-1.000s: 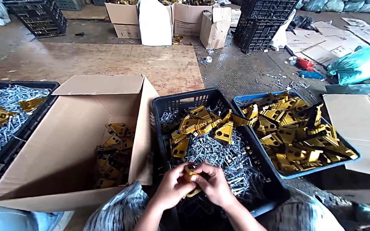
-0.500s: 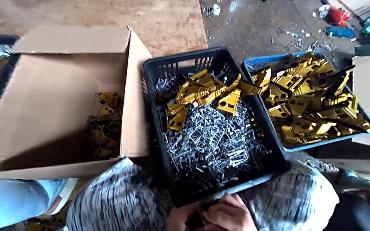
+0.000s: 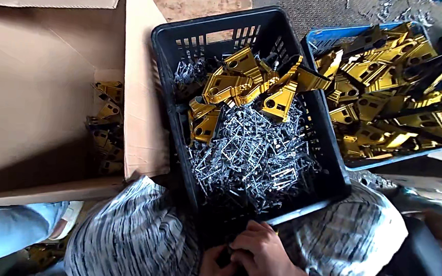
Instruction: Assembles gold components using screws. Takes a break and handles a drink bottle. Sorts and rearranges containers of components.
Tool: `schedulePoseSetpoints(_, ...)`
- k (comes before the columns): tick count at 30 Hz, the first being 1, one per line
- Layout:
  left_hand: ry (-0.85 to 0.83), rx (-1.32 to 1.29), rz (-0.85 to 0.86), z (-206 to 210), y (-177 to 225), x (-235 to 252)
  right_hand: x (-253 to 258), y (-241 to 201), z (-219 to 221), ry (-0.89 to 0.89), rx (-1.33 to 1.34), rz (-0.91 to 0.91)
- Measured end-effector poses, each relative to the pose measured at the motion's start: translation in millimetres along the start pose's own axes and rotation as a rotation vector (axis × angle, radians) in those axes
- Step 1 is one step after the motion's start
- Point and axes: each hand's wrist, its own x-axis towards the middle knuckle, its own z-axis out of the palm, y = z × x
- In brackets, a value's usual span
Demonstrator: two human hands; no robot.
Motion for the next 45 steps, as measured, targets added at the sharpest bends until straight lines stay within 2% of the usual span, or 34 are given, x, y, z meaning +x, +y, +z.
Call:
schedulePoseSetpoints(5, -0.005, 0.111, 0.024, -4, -2, 1, 4, -9, -7, -0.102, 0.046, 0.110)
schedulePoseSetpoints(10, -0.097, 0.166, -0.124, -11, 10, -1, 24, -12, -31, -0.508, 0.180, 0.312)
schedulePoseSetpoints(11, -0.130, 0.158, -0.135, -13, 16, -2, 25, -10, -33, -0.481, 0.258, 0.309)
schedulePoseSetpoints(12, -0.170, 0.153, -0.102, -17, 27, -4, 25, -6, -33, -0.371, 0.403, 0.277)
schedulePoseSetpoints(13, -0.197, 0.129, -0.028, -20, 39, -5, 24, -2, -33, -0.222, 0.633, 0.220)
schedulePoseSetpoints(15, -0.250, 0.059, 0.245, -21, 64, -4, 28, -3, -34, -0.019, 1.150, 0.131)
schedulePoseSetpoints(17, -0.236, 0.198, 0.567, -14, 79, 13, 37, -10, -35, 0.015, 1.537, 0.078)
schedulePoseSetpoints(19, -0.184, 0.282, 0.752, -1, 87, 30, 48, -16, -33, 0.040, 1.712, 0.027)
schedulePoseSetpoints(21, -0.096, 0.235, 0.817, 14, 88, 41, 56, -17, -32, 0.120, 1.680, 0.041)
schedulePoseSetpoints(23, 0.018, 0.230, 0.836, 20, 89, 48, 60, -11, -33, 0.230, 1.423, 0.023)
schedulePoseSetpoints(25, 0.091, 0.300, 0.864, 17, 94, 53, 59, -3, -35, 0.238, 1.170, -0.118)
schedulePoseSetpoints(27, 0.123, 0.405, 0.883, 14, 100, 56, 57, -4, -40, 0.219, 0.968, -0.209)
schedulePoseSetpoints(30, 0.111, 0.463, 0.861, 15, 109, 56, 57, -11, -43, 0.237, 0.830, -0.258)
schedulePoseSetpoints(32, 0.064, 0.495, 0.906, 14, 111, 59, 58, -16, -44, 0.274, 0.843, -0.233)
schedulePoseSetpoints(35, -0.126, 0.493, 0.969, 4, 110, 68, 59, -16, -48, 0.308, 0.864, -0.241)
schedulePoseSetpoints(37, -0.283, 0.429, 0.945, -4, 108, 71, 58, -13, -50, 0.294, 0.857, -0.244)
schedulePoseSetpoints(39, -0.361, 0.310, 0.926, -6, 104, 75, 57, -8, -49, 0.298, 0.883, -0.265)
schedulePoseSetpoints(42, -0.243, 0.283, 0.993, 0, 99, 79, 55, -2, -43, 0.308, 0.937, -0.326)
schedulePoseSetpoints(45, -0.074, 0.365, 1.058, 9, 100, 77, 56, 3, -40, 0.295, 1.028, -0.366)
